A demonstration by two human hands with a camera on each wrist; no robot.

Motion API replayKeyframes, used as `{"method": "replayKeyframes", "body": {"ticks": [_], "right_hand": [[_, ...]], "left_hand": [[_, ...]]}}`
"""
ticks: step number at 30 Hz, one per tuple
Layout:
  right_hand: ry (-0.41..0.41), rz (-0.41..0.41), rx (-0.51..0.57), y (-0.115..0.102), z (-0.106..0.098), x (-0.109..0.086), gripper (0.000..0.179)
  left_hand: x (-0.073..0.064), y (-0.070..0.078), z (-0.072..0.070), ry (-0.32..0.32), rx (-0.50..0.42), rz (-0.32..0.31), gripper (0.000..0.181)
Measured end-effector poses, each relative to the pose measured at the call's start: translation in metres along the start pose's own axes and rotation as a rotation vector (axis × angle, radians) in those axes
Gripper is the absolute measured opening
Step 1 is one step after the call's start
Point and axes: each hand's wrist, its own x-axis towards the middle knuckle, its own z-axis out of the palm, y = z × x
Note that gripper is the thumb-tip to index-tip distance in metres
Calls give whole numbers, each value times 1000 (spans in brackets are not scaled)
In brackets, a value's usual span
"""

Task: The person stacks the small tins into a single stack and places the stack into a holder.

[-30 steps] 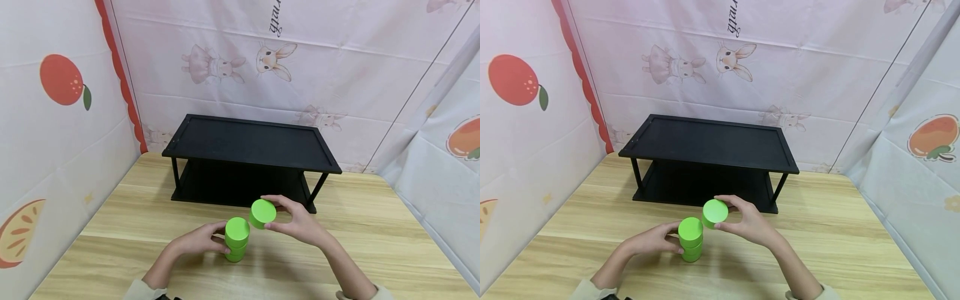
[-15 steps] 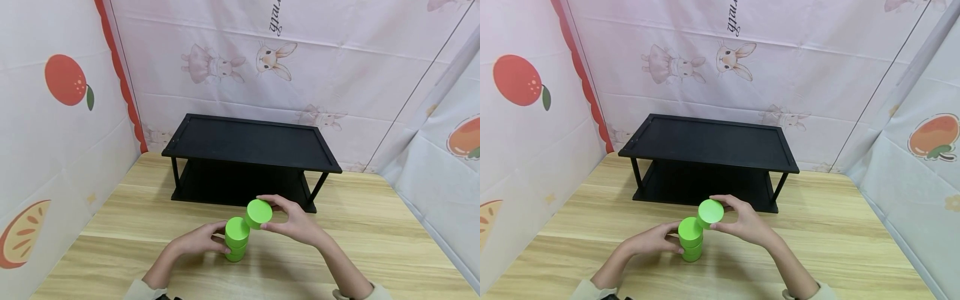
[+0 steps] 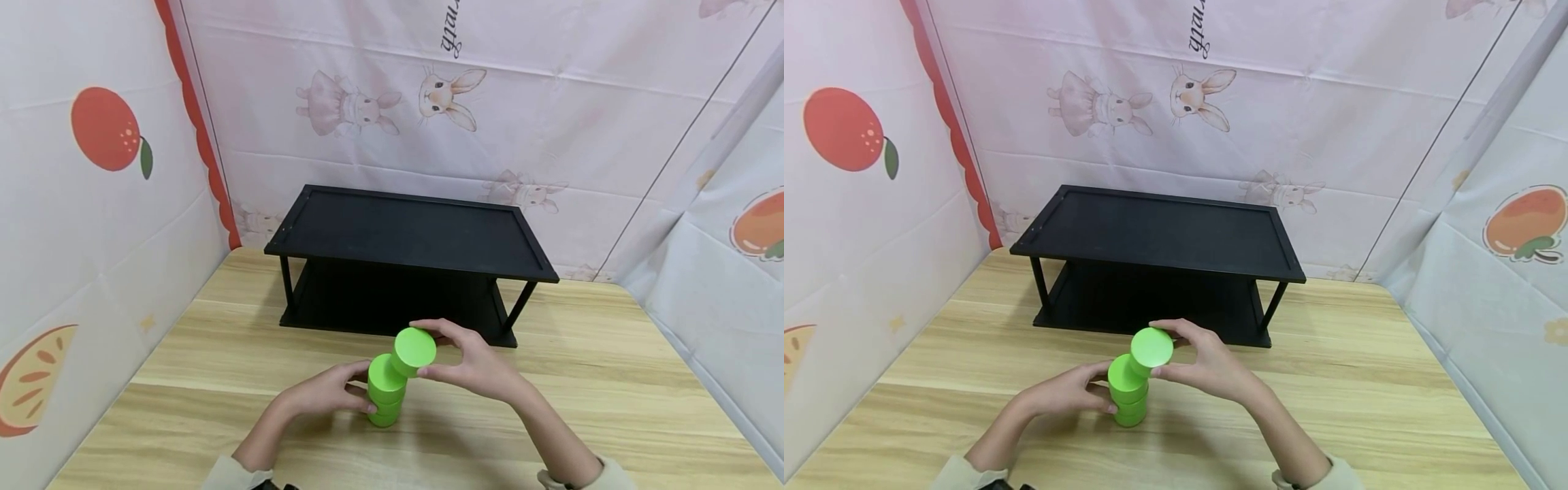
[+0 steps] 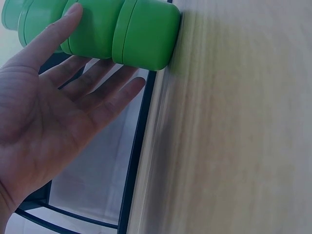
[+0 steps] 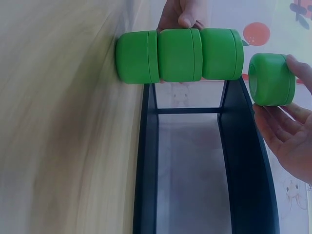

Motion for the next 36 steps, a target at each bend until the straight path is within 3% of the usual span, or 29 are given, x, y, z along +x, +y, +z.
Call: {"method": "replayKeyframes", "body": {"ticks": [14, 23, 36], "right_hand": [[-28, -28, -3, -6, 9, 6, 54], [-53, -90, 17, -4, 17, 10, 54], [-64, -90, 5, -3, 22, 11, 53]], "left_hand": [[-1, 4, -1, -4, -17, -10, 57], [-1, 3, -1, -5, 1, -13, 53], [-1, 2, -1, 2, 17, -1, 49]]}}
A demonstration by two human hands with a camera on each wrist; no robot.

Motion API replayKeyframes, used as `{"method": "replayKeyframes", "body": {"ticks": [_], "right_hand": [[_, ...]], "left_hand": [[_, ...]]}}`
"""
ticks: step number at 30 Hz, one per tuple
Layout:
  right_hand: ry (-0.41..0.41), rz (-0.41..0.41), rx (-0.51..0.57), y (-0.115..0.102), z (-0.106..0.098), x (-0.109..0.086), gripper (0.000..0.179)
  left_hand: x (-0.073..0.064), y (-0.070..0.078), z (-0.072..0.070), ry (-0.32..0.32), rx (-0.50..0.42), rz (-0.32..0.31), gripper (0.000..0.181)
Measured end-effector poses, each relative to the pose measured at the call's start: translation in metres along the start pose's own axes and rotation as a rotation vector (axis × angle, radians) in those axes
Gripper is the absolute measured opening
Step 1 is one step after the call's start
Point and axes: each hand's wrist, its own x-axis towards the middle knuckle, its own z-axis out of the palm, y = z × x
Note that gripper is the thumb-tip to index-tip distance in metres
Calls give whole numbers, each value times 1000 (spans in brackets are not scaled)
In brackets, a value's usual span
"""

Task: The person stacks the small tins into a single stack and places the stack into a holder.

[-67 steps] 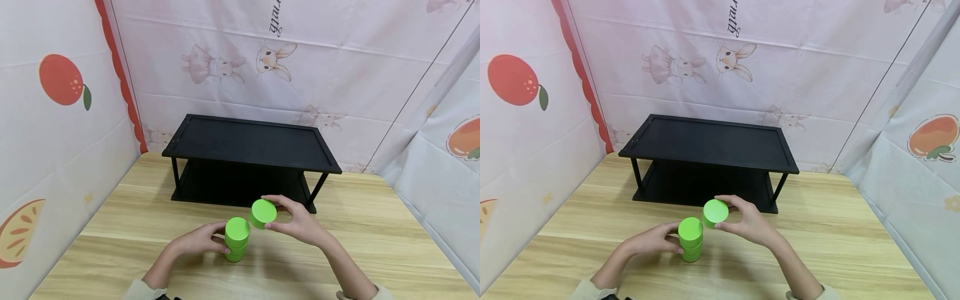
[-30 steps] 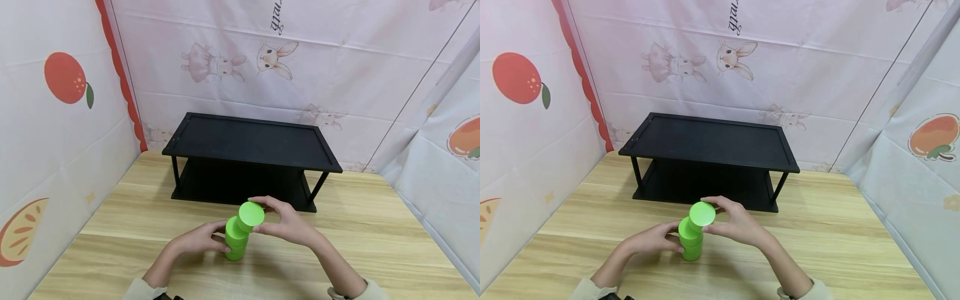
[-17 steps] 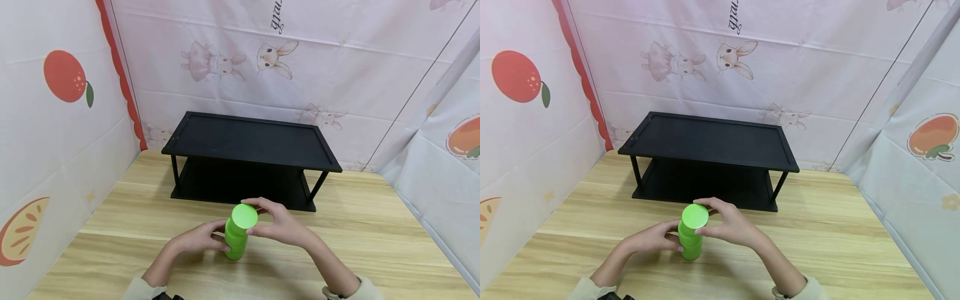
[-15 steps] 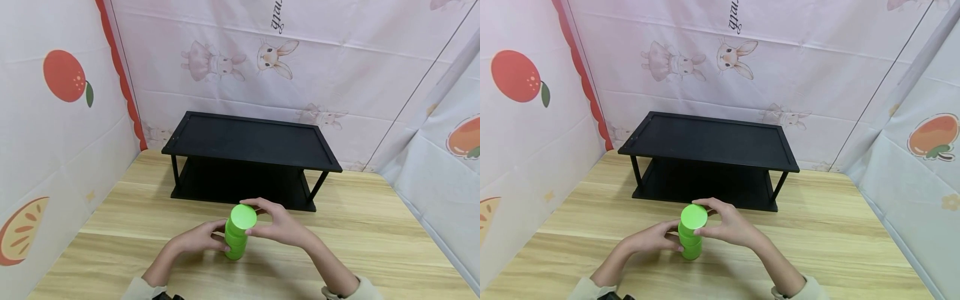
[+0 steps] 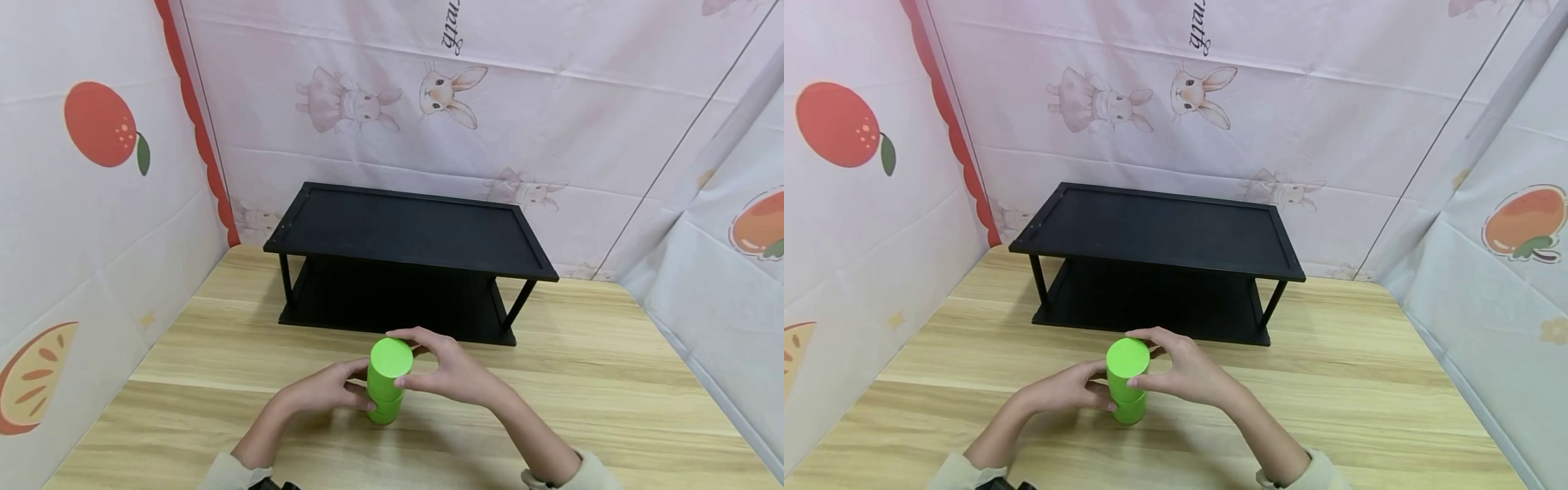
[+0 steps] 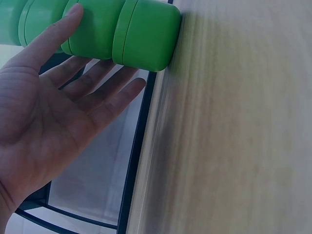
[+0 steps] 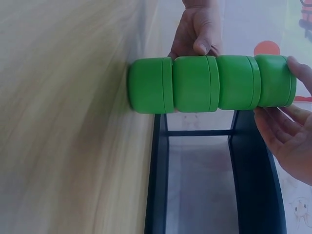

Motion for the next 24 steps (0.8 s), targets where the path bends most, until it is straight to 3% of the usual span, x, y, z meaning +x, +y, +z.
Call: {"method": "replayKeyframes", "body": {"ticks": [9, 19, 24], "right_hand": [[4, 33, 23, 0, 3, 0, 53], [-8, 74, 22, 1, 4, -1, 60], [-22, 45, 30, 14, 8, -1, 64]], "left_hand": [[-1, -1, -1, -7, 5, 22, 52], [-1, 1, -1, 1, 14, -14, 53], [-1, 1, 0, 5, 11, -23, 52]]}}
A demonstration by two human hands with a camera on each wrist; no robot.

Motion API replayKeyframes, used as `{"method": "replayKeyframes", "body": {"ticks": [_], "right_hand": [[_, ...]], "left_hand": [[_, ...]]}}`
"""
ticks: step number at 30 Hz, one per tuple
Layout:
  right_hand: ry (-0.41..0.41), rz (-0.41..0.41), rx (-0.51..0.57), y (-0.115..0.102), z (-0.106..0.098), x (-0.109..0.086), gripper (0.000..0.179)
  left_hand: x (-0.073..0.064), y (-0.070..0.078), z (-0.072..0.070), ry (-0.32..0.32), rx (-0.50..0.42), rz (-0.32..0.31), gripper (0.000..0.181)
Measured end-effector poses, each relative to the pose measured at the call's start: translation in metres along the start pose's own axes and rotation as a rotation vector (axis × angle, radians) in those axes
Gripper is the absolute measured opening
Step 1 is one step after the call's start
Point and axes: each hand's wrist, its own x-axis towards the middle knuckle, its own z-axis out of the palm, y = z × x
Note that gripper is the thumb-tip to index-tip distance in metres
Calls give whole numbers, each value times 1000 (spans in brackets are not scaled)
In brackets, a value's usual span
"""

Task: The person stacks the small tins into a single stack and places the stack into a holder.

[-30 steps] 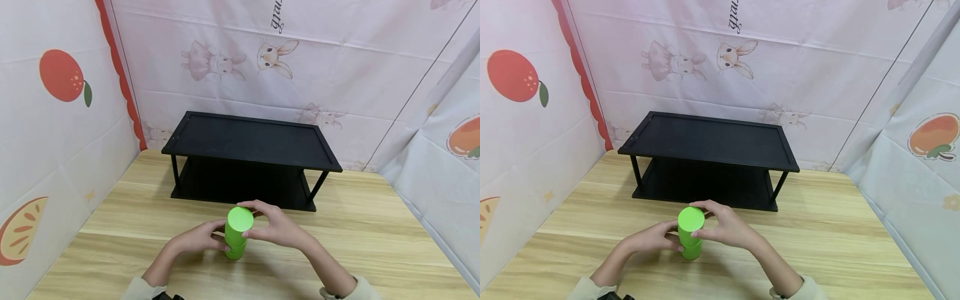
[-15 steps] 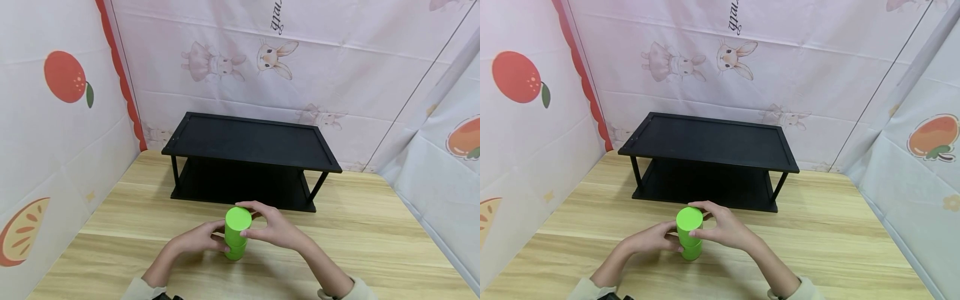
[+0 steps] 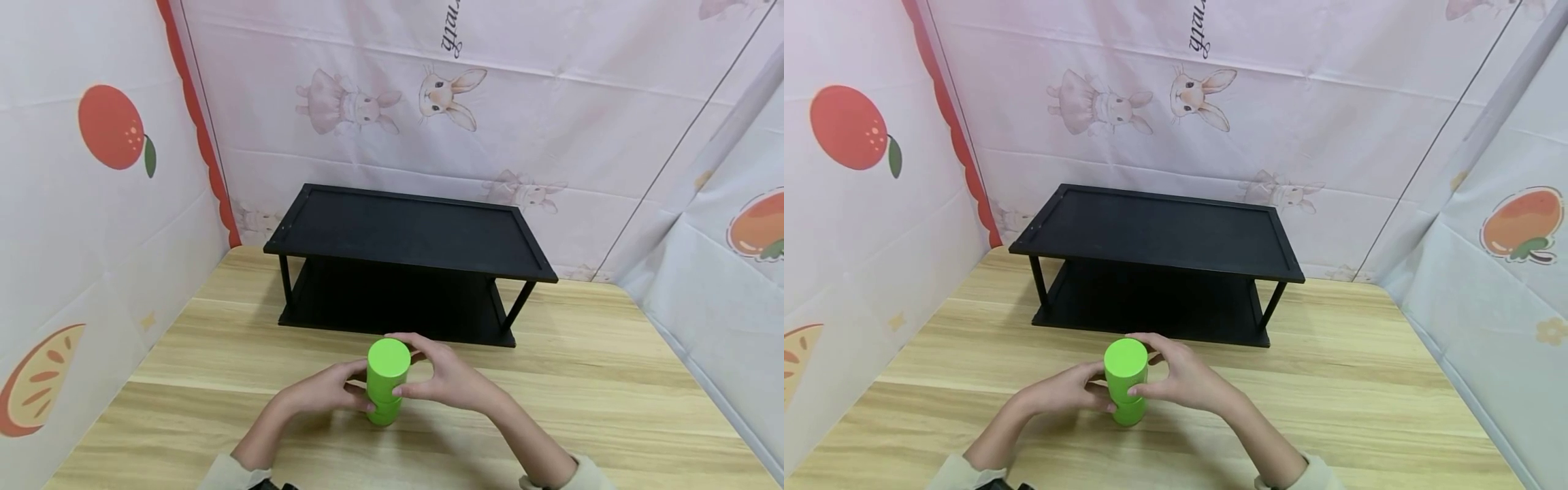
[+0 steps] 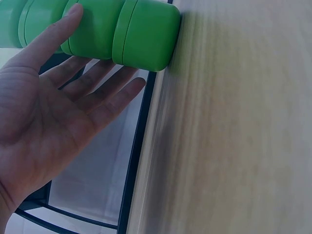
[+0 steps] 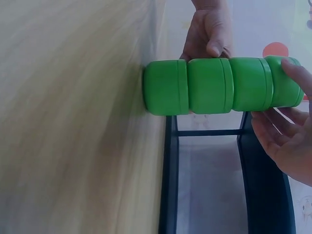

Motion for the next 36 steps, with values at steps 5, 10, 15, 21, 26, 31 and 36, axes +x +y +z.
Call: {"method": "replayKeyframes", "body": {"ticks": [5, 10, 15, 21, 26, 31, 36], "right_hand": [[2, -27, -16, 29, 6, 1, 63], [8, -32, -13, 34, 6, 2, 61], [13, -25, 7, 35, 7, 1, 60], [18, -20, 15, 36, 8, 0, 59], [20, -24, 6, 36, 8, -1, 59], [23, -18, 0, 35, 8, -2, 60], [27, -7, -7, 36, 9, -3, 59]], "left_hand": [[-1, 1, 1, 6, 2, -2, 52], [-1, 2, 1, 3, -1, 8, 51], [-1, 1, 1, -2, -1, 12, 51], [-1, 0, 1, -5, 2, 16, 52], [-1, 0, 1, 0, 12, 4, 52], [-1, 1, 1, 1, 12, 1, 51], [-1, 1, 2, -2, 3, 8, 52]]}}
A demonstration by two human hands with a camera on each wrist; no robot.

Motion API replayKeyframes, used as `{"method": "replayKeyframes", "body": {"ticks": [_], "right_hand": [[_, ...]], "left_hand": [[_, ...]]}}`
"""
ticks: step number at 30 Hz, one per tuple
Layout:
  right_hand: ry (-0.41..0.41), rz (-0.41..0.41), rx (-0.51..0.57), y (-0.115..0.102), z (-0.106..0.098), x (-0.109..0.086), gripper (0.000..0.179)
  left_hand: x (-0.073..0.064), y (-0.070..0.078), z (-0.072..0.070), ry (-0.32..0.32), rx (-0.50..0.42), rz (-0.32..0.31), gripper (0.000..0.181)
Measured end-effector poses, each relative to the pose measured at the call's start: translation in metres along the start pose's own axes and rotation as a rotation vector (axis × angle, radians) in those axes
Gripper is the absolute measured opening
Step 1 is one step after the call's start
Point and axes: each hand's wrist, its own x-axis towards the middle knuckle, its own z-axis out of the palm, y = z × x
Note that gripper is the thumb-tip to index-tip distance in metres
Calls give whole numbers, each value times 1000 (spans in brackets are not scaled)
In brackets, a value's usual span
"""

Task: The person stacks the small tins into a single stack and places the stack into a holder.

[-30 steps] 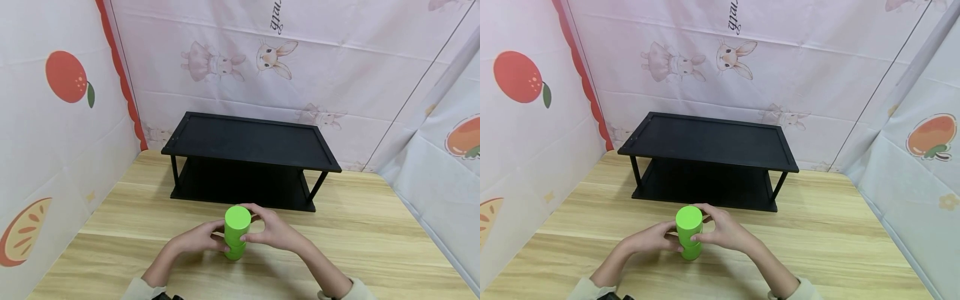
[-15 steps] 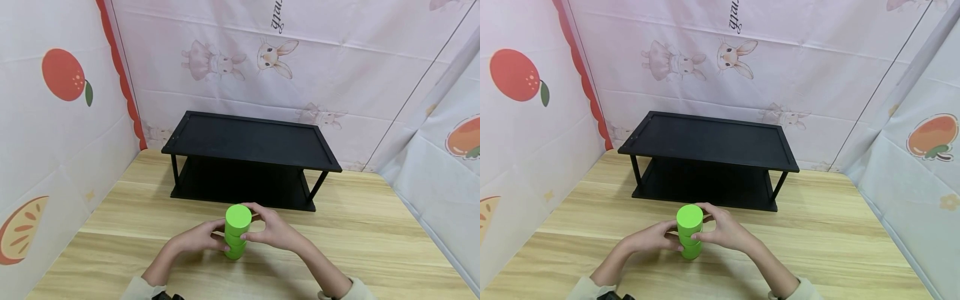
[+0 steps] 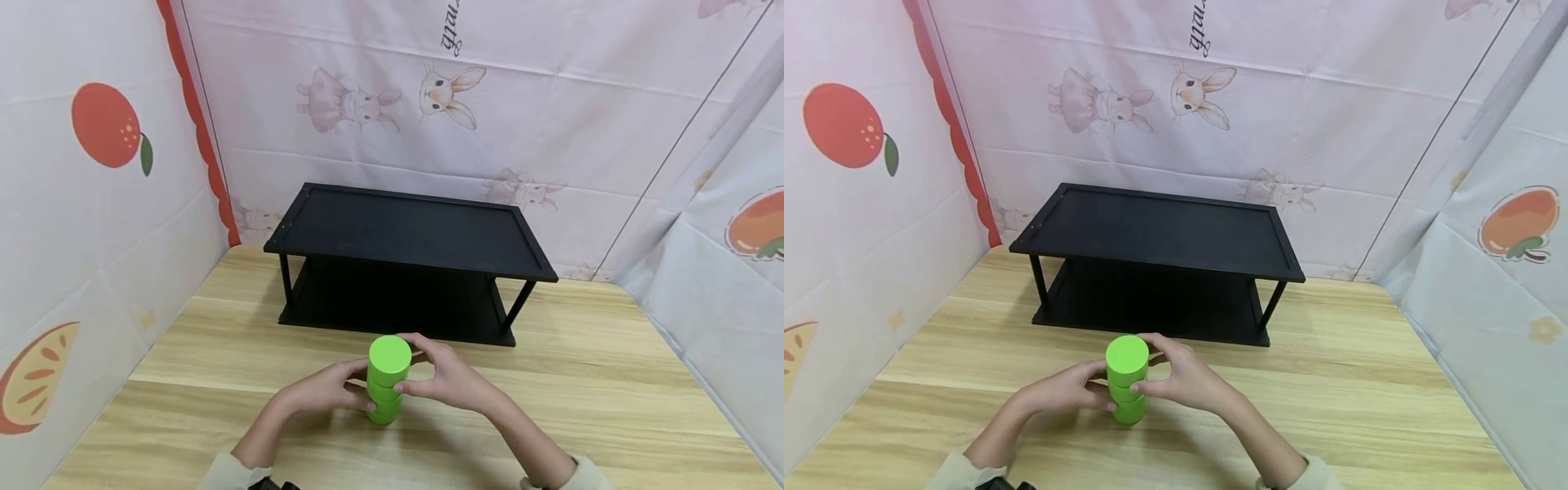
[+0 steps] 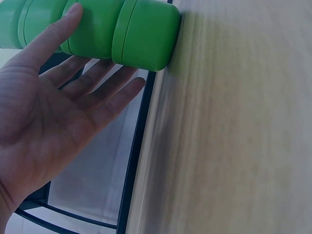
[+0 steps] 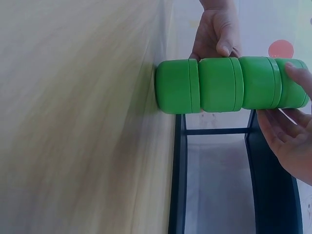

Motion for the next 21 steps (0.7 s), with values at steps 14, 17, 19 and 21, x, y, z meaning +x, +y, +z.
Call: {"method": "replayKeyframes", "body": {"ticks": [14, 17, 19, 21], "right_hand": [[-68, 74, 31, 14, 8, -3, 70], [-76, 90, 24, 19, 13, -4, 68], [-76, 103, 23, 22, 16, -5, 66], [-73, 116, 23, 23, 19, -5, 63]], "left_hand": [[-1, 2, -1, 13, 13, -33, 54], [-1, 3, -1, 13, 18, -35, 55], [-1, 4, -1, 12, 27, -38, 57], [-1, 5, -2, 12, 36, -42, 58]]}}
